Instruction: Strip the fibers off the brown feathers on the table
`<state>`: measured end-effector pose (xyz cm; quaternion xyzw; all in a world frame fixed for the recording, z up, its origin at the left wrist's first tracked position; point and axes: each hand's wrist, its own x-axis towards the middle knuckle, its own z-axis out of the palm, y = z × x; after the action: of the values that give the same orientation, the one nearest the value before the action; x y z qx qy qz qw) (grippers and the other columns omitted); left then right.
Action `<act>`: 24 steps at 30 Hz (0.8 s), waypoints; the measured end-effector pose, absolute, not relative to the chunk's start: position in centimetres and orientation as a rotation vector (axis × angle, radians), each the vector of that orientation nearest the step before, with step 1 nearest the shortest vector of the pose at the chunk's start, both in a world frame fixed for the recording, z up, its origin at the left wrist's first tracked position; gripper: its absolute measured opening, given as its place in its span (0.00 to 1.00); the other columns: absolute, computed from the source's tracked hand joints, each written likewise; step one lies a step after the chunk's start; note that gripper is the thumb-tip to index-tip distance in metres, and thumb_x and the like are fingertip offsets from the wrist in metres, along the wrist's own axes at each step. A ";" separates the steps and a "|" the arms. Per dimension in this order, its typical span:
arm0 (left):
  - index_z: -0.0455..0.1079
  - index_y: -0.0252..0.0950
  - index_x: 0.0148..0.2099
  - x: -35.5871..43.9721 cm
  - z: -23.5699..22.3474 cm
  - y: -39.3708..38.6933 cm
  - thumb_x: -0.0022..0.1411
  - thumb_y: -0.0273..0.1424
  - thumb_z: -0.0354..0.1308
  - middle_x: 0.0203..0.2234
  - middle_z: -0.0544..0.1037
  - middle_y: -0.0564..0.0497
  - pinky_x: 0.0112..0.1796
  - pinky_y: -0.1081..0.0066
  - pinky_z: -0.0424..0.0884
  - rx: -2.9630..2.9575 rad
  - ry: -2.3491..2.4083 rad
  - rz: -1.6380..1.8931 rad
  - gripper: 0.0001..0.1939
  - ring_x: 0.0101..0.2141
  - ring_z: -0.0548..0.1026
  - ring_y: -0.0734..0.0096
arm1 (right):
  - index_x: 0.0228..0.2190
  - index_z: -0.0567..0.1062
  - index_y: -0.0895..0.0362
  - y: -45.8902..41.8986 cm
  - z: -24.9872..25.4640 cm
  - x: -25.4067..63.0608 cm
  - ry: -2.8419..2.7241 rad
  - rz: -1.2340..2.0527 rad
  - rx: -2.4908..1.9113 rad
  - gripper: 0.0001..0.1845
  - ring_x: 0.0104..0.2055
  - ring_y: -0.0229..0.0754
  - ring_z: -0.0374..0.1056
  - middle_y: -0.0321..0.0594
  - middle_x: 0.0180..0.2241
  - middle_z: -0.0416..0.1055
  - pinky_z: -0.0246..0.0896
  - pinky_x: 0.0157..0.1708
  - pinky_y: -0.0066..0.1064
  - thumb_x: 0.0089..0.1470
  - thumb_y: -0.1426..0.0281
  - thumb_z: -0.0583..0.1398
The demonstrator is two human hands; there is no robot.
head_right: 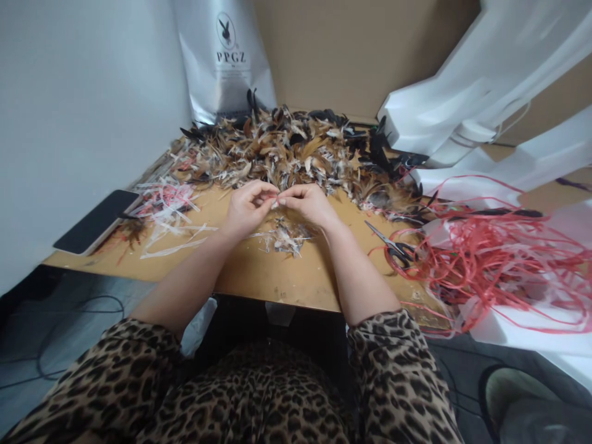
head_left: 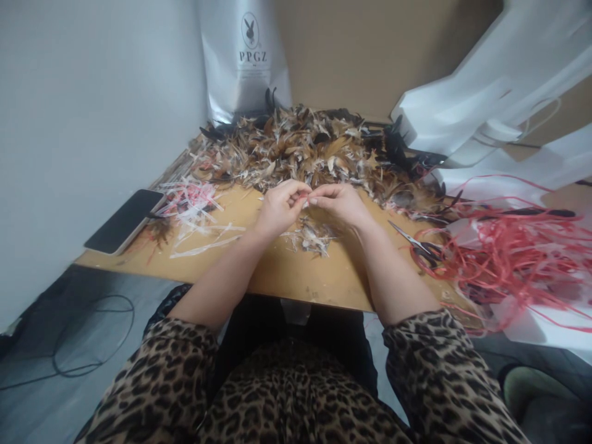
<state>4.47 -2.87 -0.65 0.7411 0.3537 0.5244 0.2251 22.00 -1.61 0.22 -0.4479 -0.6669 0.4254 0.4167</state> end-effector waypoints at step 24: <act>0.72 0.36 0.37 4.5 -1.3 -2.2 0.55 0.23 0.57 0.31 0.75 0.52 0.30 0.76 0.69 2.081 0.991 1.502 0.07 0.29 0.72 0.77 | 0.26 0.77 0.61 -2.3 0.7 21.3 -1.657 0.889 -1.110 0.10 0.25 0.33 0.62 0.37 0.24 0.73 0.57 0.28 0.26 0.45 0.65 0.62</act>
<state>4.53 -2.20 -1.27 0.7422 0.3533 0.5354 0.1940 21.31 -2.26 0.71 -0.4510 -0.6735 0.3612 0.4610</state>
